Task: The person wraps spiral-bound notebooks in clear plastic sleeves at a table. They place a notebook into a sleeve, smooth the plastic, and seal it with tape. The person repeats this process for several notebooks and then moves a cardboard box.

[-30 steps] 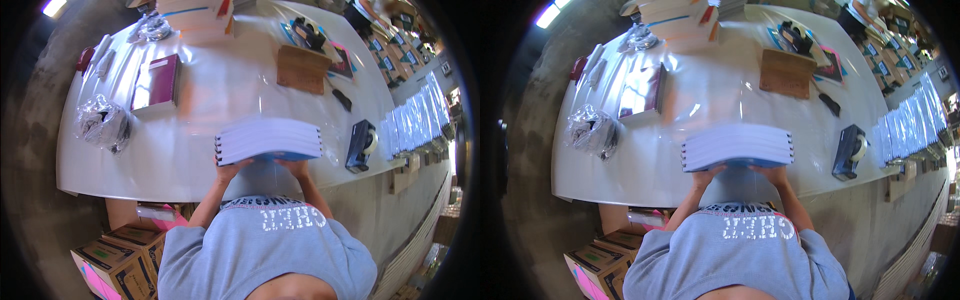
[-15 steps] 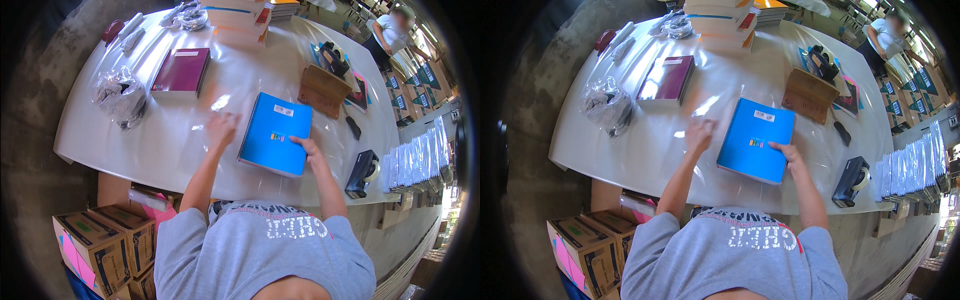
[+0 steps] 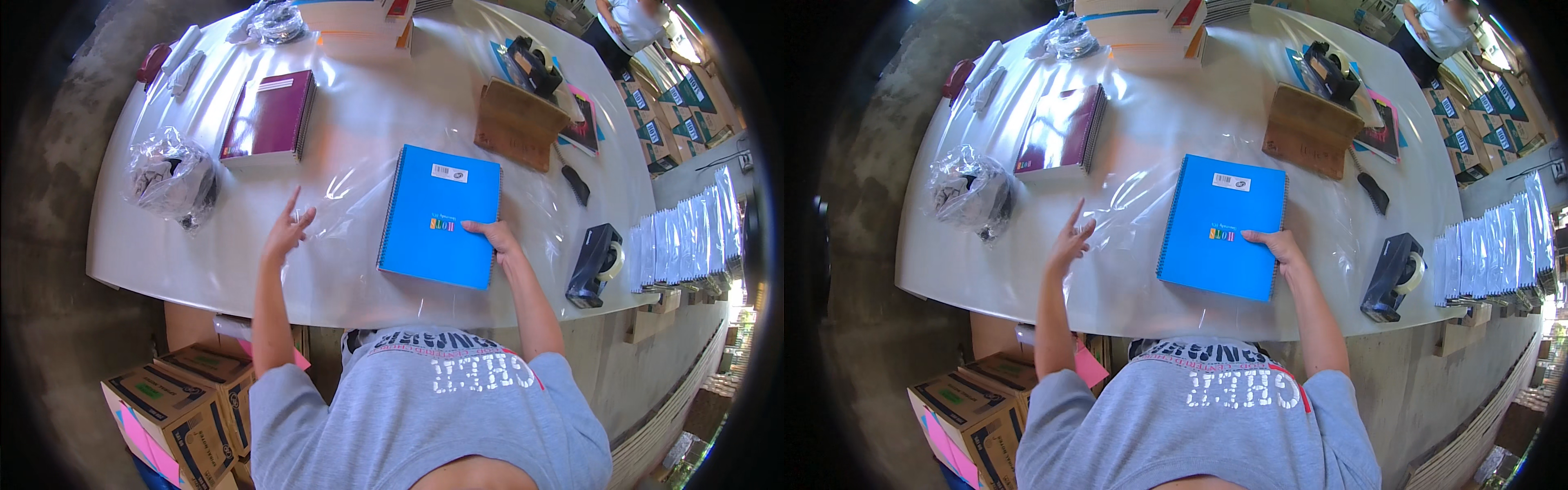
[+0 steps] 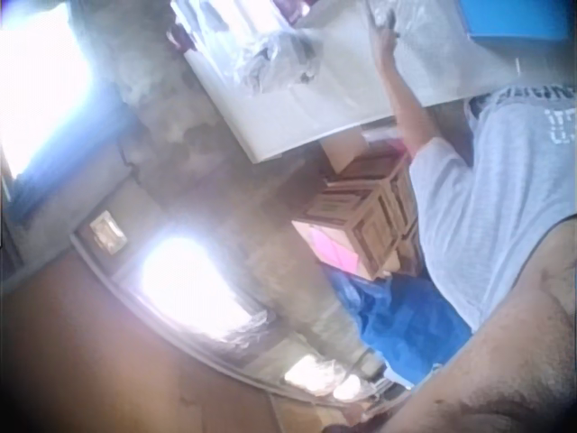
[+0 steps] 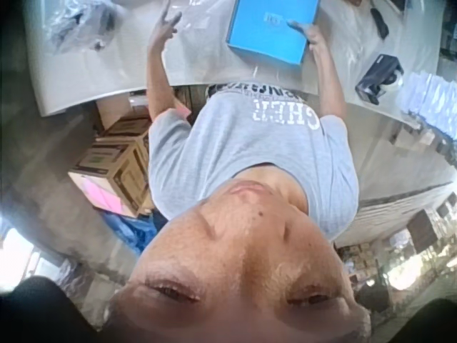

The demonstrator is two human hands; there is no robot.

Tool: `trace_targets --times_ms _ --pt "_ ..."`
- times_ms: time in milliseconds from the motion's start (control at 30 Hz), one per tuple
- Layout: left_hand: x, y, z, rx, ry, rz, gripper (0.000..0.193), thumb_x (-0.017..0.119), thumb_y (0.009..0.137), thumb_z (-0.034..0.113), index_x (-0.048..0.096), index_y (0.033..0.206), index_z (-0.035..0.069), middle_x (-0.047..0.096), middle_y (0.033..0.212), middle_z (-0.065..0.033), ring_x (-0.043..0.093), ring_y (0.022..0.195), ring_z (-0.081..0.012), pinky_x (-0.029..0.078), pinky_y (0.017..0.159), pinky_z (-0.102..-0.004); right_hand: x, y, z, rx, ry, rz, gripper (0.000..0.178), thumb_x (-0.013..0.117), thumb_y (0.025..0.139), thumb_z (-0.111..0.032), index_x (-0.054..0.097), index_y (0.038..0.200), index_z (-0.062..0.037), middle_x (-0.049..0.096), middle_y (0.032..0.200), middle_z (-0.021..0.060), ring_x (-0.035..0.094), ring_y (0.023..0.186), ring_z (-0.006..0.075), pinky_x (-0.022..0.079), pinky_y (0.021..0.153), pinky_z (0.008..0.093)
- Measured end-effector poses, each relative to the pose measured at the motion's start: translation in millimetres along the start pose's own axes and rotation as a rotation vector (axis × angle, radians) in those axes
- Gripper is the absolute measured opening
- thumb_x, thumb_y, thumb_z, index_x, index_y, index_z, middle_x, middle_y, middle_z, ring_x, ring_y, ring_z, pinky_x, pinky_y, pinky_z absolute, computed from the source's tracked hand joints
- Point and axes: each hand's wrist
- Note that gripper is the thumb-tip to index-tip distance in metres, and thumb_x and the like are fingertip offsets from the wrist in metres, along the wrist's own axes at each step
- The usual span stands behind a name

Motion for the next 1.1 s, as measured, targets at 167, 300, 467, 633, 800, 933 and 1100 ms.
trace_targets --times_ms 167,300,467,633,800,933,1100 --pt "-32.8 27.0 -26.3 0.264 -0.113 -0.427 0.072 0.065 0.079 0.005 0.032 0.14 0.023 0.055 0.119 -0.0083 0.044 0.057 -0.0038 0.038 0.048 -0.0176 4.8 -1.0 -4.1 -0.003 0.109 -0.083 0.074 0.085 0.058 -0.017 0.049 0.118 0.0077 0.058 0.109 0.0241 0.06 0.097 0.0316 0.05 0.084 0.0427" --pt "-23.2 -1.6 -47.3 0.325 0.109 -0.329 0.079 0.061 0.077 -0.003 0.026 0.142 0.024 0.037 0.141 -0.0027 0.042 0.054 -0.0028 0.04 0.047 -0.0186 -7.1 -0.9 5.8 0.047 0.143 -0.061 0.072 0.083 0.06 -0.014 0.048 0.118 0.0083 0.058 0.109 0.0247 0.06 0.096 0.0328 0.051 0.083 0.0434" --pt "-15.0 -19.0 -48.6 0.266 -0.047 -0.322 0.087 0.06 0.075 -0.007 0.017 0.144 0.024 0.022 0.148 -0.0049 0.042 0.052 -0.0025 0.041 0.046 -0.0194 0.5 -14.2 -5.0 0.02 0.135 -0.08 0.07 0.082 0.06 -0.012 0.047 0.118 0.0095 0.058 0.108 0.0254 0.062 0.093 0.0329 0.053 0.079 0.0443" --pt "-15.0 -34.8 -5.4 0.356 -0.037 -0.353 0.091 0.056 0.073 -0.012 0.012 0.145 0.021 0.017 0.15 -0.0054 0.042 0.053 -0.0018 0.041 0.046 -0.0187 1.1 10.8 -5.9 0.066 0.086 -0.088 0.07 0.082 0.06 -0.012 0.048 0.117 0.0099 0.058 0.108 0.025 0.062 0.093 0.0325 0.053 0.078 0.0452" --pt "40.6 -61.5 54.9 0.672 0.031 -0.6 0.096 0.053 0.068 -0.014 0.006 0.145 0.019 0.0 0.152 -0.0043 0.05 0.064 -0.0082 0.044 0.047 -0.0191 5.0 6.3 -3.6 0.081 0.015 -0.072 0.071 0.082 0.062 -0.015 0.048 0.121 0.0042 0.058 0.11 0.0209 0.061 0.096 0.0301 0.051 0.083 0.0445" --pt "146.5 -55.4 67.7 0.922 0.279 -0.644 0.101 0.054 0.065 -0.013 0.0 0.145 0.017 -0.005 0.152 -0.0048 0.043 0.119 -0.0296 0.052 0.073 -0.0311 5.7 7.4 -7.4 0.03 -0.042 -0.074 0.067 0.084 0.057 -0.018 0.054 0.112 0.0063 0.062 0.101 0.0205 0.064 0.085 0.0274 0.054 0.076 0.041" --pt "216.3 -41.3 35.4 0.919 0.505 -0.54 0.107 0.063 0.065 0.003 -0.007 0.144 0.016 0.0 0.151 -0.0131 0.053 0.111 -0.0326 0.055 0.068 -0.0341 -7.3 18.2 7.4 -0.015 -0.381 0.101 0.083 0.085 0.056 -0.029 0.047 0.118 0.012 0.06 0.108 0.0229 0.064 0.088 0.0289 0.052 0.075 0.0361"
Point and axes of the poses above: each hand's wrist, its own y-axis towards the middle knuckle, its own x-axis out of the palm, z = x × y
